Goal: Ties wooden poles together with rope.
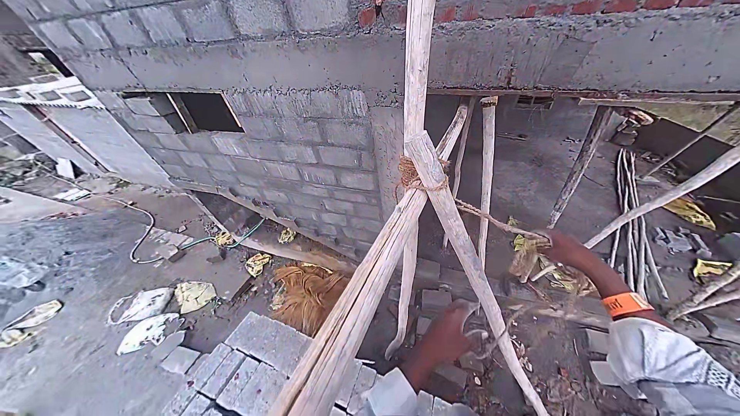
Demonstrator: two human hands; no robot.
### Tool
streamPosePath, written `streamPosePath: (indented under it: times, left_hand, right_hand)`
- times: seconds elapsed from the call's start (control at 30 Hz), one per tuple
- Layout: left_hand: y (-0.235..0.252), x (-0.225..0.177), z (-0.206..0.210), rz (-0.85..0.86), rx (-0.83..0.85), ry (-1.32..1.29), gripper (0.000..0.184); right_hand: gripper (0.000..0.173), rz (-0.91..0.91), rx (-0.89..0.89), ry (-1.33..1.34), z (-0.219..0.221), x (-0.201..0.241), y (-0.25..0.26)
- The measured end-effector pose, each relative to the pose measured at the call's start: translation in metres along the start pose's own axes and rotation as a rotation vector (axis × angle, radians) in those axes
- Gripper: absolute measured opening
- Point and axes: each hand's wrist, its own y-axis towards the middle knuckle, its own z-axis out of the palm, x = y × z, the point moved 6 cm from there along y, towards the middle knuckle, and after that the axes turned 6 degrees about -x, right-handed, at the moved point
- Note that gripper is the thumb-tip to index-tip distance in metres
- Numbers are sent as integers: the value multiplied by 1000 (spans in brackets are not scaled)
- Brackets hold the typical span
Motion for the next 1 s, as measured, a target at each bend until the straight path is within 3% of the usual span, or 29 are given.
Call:
streamPosePath:
  times: [0.07, 0.13, 0.2, 0.3, 0.37, 0.47, 0.53, 0.63, 0.73, 0.83, 0.9, 1.0]
  left_hand:
    - [10, 31, -34, -149, -114, -149, 49]
    - [21, 51, -67, -242, -253, -309, 48]
    - [33, 65, -95, -299, -397, -439, 49]
    - [48, 82, -122, -335, -563, -549, 53]
    - [50, 70, -141, -320, -619, -532, 54]
    - [31, 25, -163, -267, -645, -325, 51]
    - [28, -12, -169, -524, -683, -333, 49]
    - [51, 16, -168, -314, -758, -305, 50]
    - [76, 19, -166, -318, -661, -473, 48]
    - [83, 16, -164, -307, -603, -419, 51]
    - [94, 38, -165, -269, -628, -353, 60]
    - [94, 25, -166, -279, -631, -393, 62]
  right_hand:
    - [37, 10, -139, -268, -37, 6, 45]
    - [25, -15, -325, -451, -47, 25, 86]
    - [25, -102, -358, -597, -23, 52, 118]
    - [27, -292, -154, -696, 57, 91, 142]
    - [28, -383, -90, -594, 97, 114, 150]
    - [54, -214, 54, -311, 113, 139, 137]
    - [60, -41, 149, -183, 99, 149, 112]
    - [45, 4, 149, -168, 89, 153, 91]
    - [43, -95, 183, -122, 87, 152, 109]
    - [36, -313, 153, 287, 79, 152, 132]
    - [31, -256, 87, 583, 63, 162, 121]
    - [45, -190, 20, 890, 45, 179, 92]
